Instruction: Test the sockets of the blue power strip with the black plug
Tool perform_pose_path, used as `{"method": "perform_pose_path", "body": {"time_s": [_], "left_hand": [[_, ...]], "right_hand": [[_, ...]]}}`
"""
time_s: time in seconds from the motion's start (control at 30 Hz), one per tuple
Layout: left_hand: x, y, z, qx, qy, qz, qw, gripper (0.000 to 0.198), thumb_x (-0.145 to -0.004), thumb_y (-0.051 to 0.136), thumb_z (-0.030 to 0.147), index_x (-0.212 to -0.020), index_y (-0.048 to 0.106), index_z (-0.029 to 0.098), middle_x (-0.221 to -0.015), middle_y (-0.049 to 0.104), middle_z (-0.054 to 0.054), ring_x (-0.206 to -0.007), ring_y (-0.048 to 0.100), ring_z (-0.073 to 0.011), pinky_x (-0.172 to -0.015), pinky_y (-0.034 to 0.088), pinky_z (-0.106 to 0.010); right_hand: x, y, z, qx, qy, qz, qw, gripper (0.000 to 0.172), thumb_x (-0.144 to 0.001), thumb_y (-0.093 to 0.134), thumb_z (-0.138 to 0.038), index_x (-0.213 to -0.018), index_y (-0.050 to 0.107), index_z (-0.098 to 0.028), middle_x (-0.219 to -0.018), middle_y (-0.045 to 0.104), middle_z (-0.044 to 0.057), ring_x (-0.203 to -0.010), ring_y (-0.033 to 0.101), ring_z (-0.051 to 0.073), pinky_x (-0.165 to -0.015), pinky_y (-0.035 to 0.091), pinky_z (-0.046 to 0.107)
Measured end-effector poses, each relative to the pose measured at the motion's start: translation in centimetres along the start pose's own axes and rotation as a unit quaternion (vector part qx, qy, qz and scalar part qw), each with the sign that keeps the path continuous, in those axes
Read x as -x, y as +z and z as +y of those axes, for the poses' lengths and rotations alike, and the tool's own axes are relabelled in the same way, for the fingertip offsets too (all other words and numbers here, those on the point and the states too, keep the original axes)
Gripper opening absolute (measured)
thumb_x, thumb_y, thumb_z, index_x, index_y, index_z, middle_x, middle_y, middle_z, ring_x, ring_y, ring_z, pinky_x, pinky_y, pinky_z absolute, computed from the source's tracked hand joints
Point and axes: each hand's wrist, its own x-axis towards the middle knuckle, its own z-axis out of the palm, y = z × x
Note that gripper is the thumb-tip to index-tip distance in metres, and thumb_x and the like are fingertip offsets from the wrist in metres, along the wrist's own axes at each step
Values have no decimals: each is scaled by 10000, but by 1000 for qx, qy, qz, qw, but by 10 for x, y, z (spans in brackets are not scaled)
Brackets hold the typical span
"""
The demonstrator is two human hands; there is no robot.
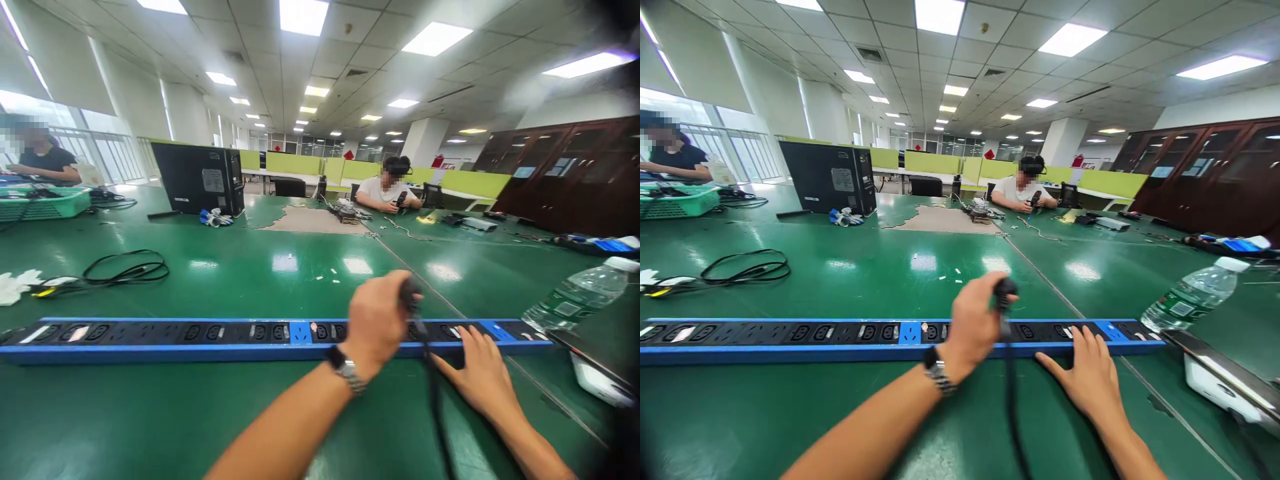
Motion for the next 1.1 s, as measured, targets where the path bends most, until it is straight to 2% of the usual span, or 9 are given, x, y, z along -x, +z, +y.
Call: {"method": "perform_pose_path", "body": {"time_s": [0.1, 0.17, 0.27, 0.43, 0.63, 0.77, 0.87, 0.97, 1.1], "left_hand": [[37, -115, -51, -48, -71, 23, 996, 299, -963, 493, 299, -1241, 548, 204, -1158, 687, -87, -1038, 647, -213, -939, 514, -381], [70, -181, -81, -91, -111, -37, 989, 325, -956, 499, 319, -1255, 560, 207, -1137, 705, -78, -1021, 666, -211, -930, 522, -366], [108, -236, -103, -147, -121, -113, 975, 314, -941, 505, 302, -1233, 595, 226, -1123, 720, -71, -1002, 676, -216, -898, 534, -359], [111, -244, -102, -138, -84, -170, 972, 280, -934, 501, 251, -1183, 626, 222, -1126, 712, -65, -1024, 653, -204, -919, 517, -343], [105, -246, -102, -167, -63, -234, 956, 437, -898, 456, 156, -1315, 543, 251, -1239, 663, -59, -1134, 596, -212, -1026, 440, -416], [114, -249, -99, -265, -95, -241, 929, 797, -781, 610, 235, -1499, 265, 207, -1344, 589, -115, -1247, 516, -285, -1096, 320, -540], [122, -251, -105, -324, -89, -242, 910, 811, -735, 674, 309, -1469, 344, 206, -1395, 546, -130, -1272, 488, -334, -1072, 339, -547], [129, -252, -116, -353, -56, -242, 902, 620, -770, 666, 348, -1364, 506, 269, -1387, 565, -81, -1263, 505, -324, -1068, 349, -528], [132, -252, -126, -377, -39, -243, 893, 618, -819, 617, 435, -1399, 483, 270, -1391, 564, -59, -1260, 522, -311, -1079, 348, -513]], "right_hand": [[-3, 3, 4, -13, 4, -7, 1000, 971, -692, 480, -797, -1367, 430, -100, -1411, 444, 275, -1343, 358, 474, -1027, 365, 631], [-6, 6, 10, -41, 12, -2, 999, 965, -640, 543, -794, -1341, 473, -135, -1384, 470, 276, -1333, 371, 485, -1038, 356, 618], [-9, 5, 8, -78, 40, 13, 996, 940, -552, 614, -795, -1300, 530, -232, -1345, 514, 248, -1311, 381, 519, -1032, 324, 659], [-2, -29, -88, -170, -26, 51, 984, 840, -683, 528, -781, -1323, 508, -238, -1406, 478, 186, -1329, 388, 464, -1071, 308, 674], [-2, -55, -299, -335, -268, -110, 896, 647, -763, 683, -517, -1330, 508, -258, -1337, 575, 115, -1238, 522, 297, -1026, 427, 531], [-4, -47, -378, -349, -308, -179, 867, 597, -751, 714, -453, -1277, 565, -214, -1222, 658, 116, -1107, 593, 274, -928, 475, 469], [-2, -47, -397, -367, -292, -146, 871, 346, -821, 649, -411, -1111, 660, -222, -1011, 730, 76, -943, 632, 242, -852, 485, 425], [-5, -62, -391, -449, -239, -26, 861, 299, -847, 618, -373, -1112, 648, -238, -998, 713, 57, -942, 618, 213, -853, 487, 387], [-18, -76, -313, -439, -107, 83, 888, 338, -863, 585, -367, -1164, 616, -217, -1086, 672, 86, -995, 616, 212, -887, 490, 383]]}}
